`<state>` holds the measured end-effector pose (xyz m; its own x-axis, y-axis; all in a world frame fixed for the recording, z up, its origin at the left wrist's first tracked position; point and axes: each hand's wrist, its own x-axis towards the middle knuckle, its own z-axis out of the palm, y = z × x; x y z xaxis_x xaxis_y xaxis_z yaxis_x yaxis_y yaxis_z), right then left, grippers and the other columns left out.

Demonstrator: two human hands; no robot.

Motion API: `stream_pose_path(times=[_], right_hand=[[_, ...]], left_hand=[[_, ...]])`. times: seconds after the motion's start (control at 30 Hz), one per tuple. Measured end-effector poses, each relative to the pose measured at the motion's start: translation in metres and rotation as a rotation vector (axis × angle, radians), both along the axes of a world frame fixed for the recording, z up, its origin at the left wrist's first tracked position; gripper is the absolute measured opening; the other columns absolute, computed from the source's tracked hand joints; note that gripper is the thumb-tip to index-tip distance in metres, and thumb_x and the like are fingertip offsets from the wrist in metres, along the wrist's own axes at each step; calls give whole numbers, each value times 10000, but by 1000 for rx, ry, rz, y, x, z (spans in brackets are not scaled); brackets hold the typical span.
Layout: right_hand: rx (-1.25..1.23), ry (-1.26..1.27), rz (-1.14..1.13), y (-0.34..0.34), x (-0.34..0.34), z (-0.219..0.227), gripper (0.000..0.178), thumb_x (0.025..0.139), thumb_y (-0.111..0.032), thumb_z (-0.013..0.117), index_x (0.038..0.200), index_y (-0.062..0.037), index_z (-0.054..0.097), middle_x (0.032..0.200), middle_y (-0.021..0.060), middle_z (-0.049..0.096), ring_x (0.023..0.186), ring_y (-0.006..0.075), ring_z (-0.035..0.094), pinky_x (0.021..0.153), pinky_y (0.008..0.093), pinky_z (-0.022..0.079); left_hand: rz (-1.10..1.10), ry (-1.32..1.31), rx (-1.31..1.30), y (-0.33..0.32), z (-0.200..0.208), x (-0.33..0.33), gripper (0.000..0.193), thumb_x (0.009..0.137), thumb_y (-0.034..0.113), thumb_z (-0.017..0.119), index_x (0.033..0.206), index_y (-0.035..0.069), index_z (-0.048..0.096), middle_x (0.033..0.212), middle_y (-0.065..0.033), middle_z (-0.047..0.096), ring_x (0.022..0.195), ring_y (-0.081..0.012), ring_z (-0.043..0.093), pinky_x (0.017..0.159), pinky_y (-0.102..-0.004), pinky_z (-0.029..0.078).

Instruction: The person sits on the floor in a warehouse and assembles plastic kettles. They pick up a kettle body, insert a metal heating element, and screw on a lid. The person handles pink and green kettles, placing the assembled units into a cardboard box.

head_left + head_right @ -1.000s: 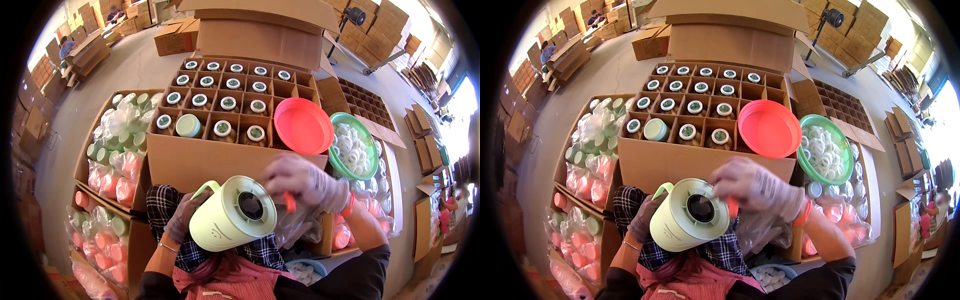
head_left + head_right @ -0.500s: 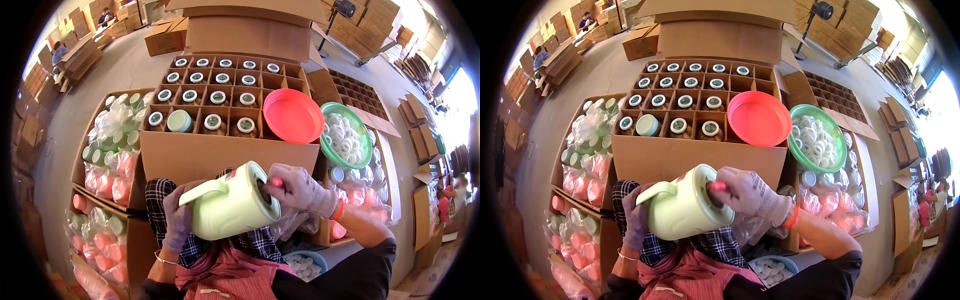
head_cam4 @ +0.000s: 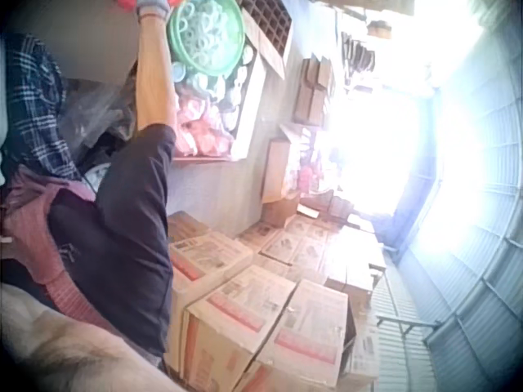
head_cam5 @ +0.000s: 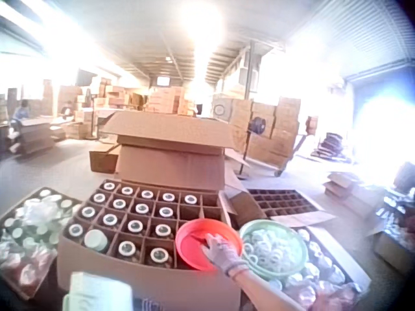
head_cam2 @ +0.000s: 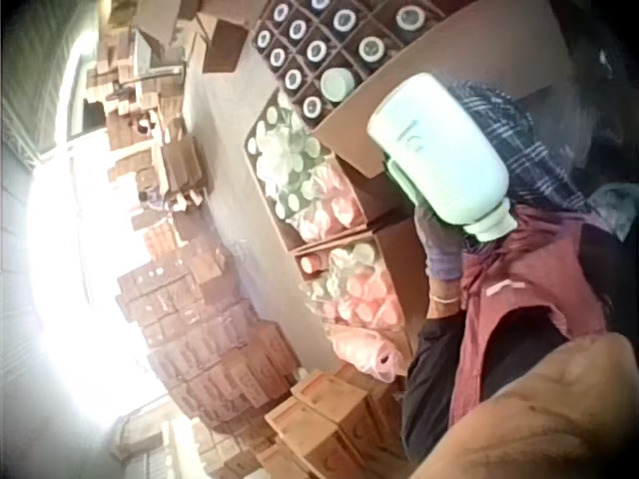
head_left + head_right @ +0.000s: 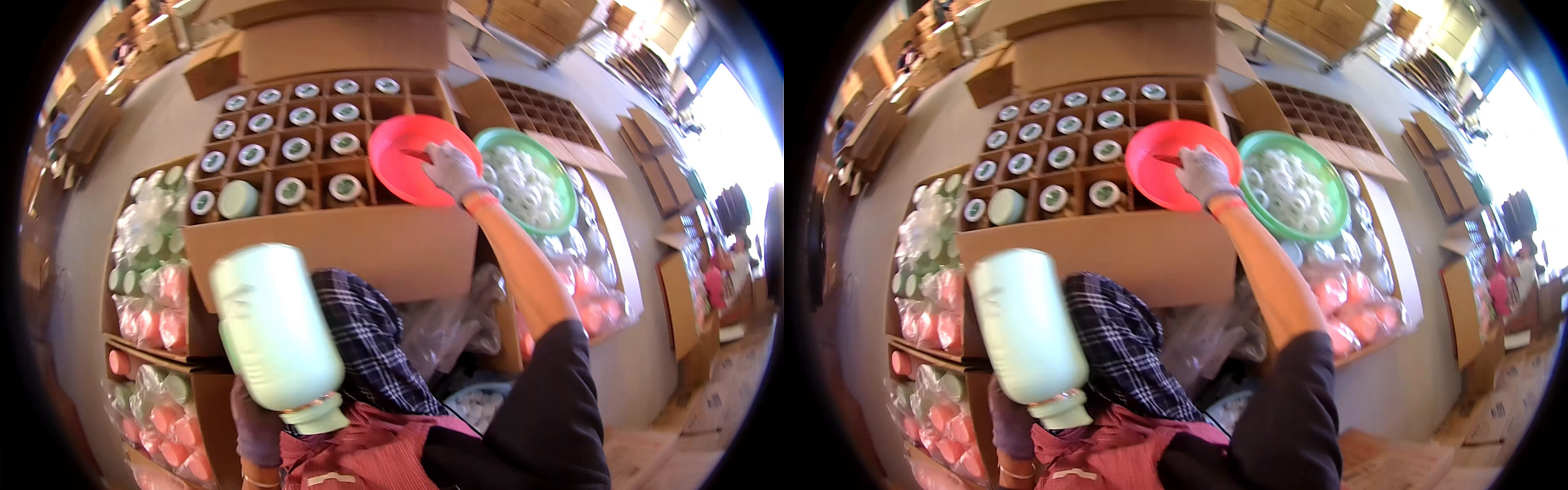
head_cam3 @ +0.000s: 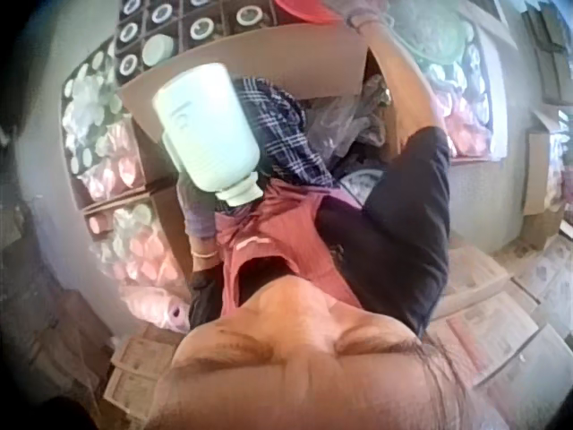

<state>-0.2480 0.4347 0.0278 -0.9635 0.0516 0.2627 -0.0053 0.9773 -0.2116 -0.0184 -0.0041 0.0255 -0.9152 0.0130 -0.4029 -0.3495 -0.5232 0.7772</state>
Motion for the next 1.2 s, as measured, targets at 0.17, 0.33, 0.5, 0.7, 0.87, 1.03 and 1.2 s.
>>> stream_pose_path(times=[0.17, 0.33, 0.5, 0.7, 0.87, 1.03, 1.2], right_hand=[[-48, 20, 120, 11, 76, -8, 292, 891, -245, 609, 1102, -46, 644, 1106, 214, 636, 1017, 392, 622, 871, 482, 512], [-543, -398, 161, -2, 319, -67, 150, 882, -179, 622, 953, -48, 643, 990, 165, 631, 936, 360, 620, 813, 440, 514], [-482, -1217, -476, -22, 487, -244, 521, 855, -442, 637, 1211, -62, 643, 1204, 217, 662, 1124, 389, 626, 970, 460, 486], [-638, -1015, -926, -81, 532, -353, 729, 770, -343, 656, 1431, -91, 478, 1237, 306, 624, 1194, 426, 594, 1014, 472, 466], [-669, -1026, -823, -54, 476, -246, 606, 809, -294, 680, 1355, -78, 530, 935, 223, 711, 775, 310, 717, 708, 421, 555], [-1705, -430, -123, -93, 353, -61, 531, 941, -61, 607, 1439, 28, 447, 1089, 86, 659, 824, 115, 646, 727, 255, 541], [-1495, -352, 391, -180, 266, 12, 466, 999, -104, 511, 1437, 43, 448, 1035, 125, 637, 794, 146, 637, 731, 275, 526]], left_hand=[[-138, 383, -1092, -35, -13, 40, 442, 851, 147, 738, 1221, -44, 589, 1125, -141, 667, 1023, -248, 636, 902, -381, 502], [-349, 394, -1342, -41, -25, 53, 369, 905, 184, 688, 1148, -79, 597, 1059, -178, 662, 998, -276, 639, 862, -359, 486], [-357, 453, -1519, -52, -34, 49, 278, 953, 121, 622, 1129, -93, 599, 1048, -210, 661, 1007, -271, 645, 861, -375, 492], [-110, 291, -598, -68, -58, 41, 360, 970, -10, 541, 1324, -46, 484, 1341, -119, 535, 1190, -165, 545, 964, -266, 493], [-201, 350, -875, -48, -50, 41, 359, 980, 40, 511, 1330, -27, 479, 1335, -122, 543, 1175, -233, 584, 889, -336, 587], [77, -149, 17, -20, -22, 33, 313, 954, 140, 487, 1231, 17, 563, 1143, -91, 658, 985, -219, 660, 768, -352, 601], [-117, 49, -282, 2, -13, 35, 285, 975, 137, 469, 1203, 3, 575, 1087, -74, 659, 960, -190, 646, 740, -292, 551]])
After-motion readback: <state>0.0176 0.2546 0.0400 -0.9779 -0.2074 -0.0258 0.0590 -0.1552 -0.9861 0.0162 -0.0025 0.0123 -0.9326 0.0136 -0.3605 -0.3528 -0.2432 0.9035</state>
